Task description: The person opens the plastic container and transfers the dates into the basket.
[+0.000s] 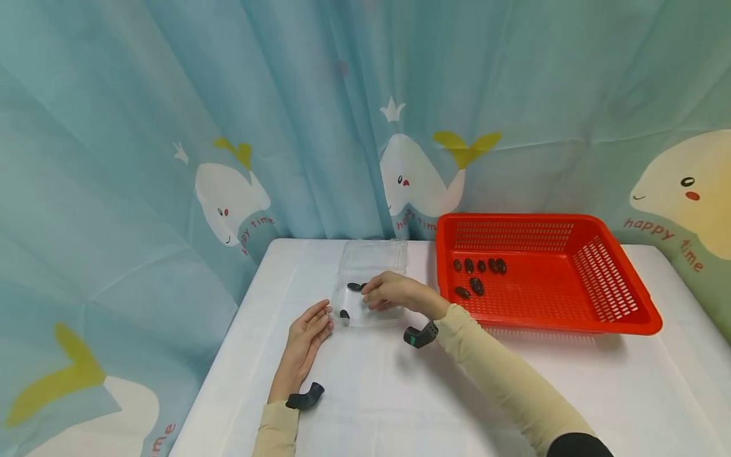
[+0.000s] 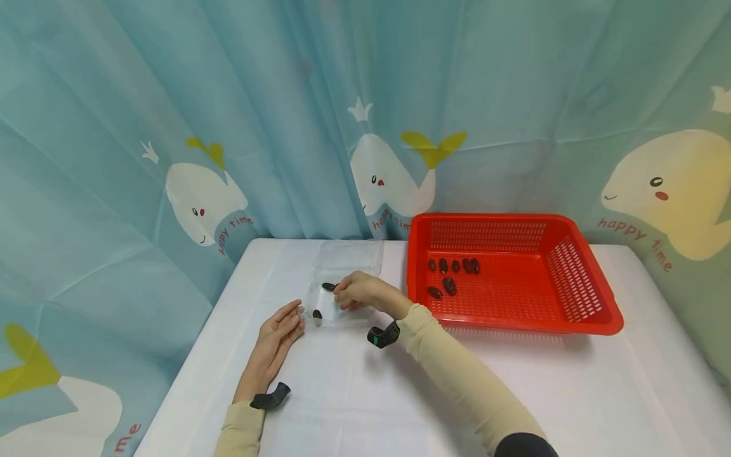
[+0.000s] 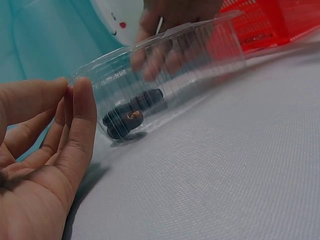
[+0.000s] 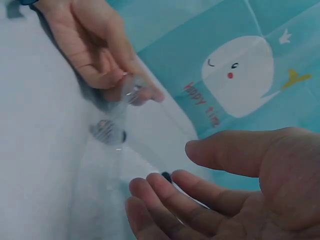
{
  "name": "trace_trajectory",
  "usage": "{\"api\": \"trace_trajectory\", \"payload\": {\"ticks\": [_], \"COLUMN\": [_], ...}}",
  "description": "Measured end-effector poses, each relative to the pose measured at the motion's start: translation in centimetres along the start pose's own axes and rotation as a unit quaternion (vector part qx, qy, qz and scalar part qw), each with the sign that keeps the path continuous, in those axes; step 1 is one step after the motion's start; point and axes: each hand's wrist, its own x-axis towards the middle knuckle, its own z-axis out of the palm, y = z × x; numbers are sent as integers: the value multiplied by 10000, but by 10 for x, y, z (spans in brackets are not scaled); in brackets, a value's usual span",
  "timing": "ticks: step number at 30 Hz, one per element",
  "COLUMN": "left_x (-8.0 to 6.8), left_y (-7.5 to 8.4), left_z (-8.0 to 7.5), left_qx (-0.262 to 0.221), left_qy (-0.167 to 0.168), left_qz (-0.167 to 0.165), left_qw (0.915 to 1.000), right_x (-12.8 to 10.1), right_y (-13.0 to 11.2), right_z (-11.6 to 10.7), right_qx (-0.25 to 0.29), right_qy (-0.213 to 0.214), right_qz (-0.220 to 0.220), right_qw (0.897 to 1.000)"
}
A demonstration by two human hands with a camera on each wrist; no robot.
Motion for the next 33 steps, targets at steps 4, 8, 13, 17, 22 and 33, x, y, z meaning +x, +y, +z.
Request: {"api": "trace_trajectory", "payload": {"ticks": [4, 8, 13, 17, 22, 33], "left_x": [1, 2, 3, 3, 3, 1], "left_y": [0, 0, -1, -1, -2, -1], "left_z": [1, 1, 1, 1, 2, 0], "left_qx": [-11, -69, -75, -64, -72, -49], "left_qy": [22, 85, 147, 181, 117, -9], "left_qz": [-1, -66, -128, -140, -175, -43], "left_qw": [10000, 9999, 9998, 9997, 9998, 10000], "right_x": [5, 11, 20, 25, 28, 39], "right_y": [6, 9, 11, 12, 13, 10], "right_z": [8, 17, 28, 33, 36, 45], "right_qx": [-237, -51, 283, 396, 544, 590], "right_qy": [117, 222, 255, 121, 119, 174], "right_qz": [76, 137, 98, 76, 135, 194], "right_qw": [9996, 9996, 9992, 9991, 9984, 9979]}}
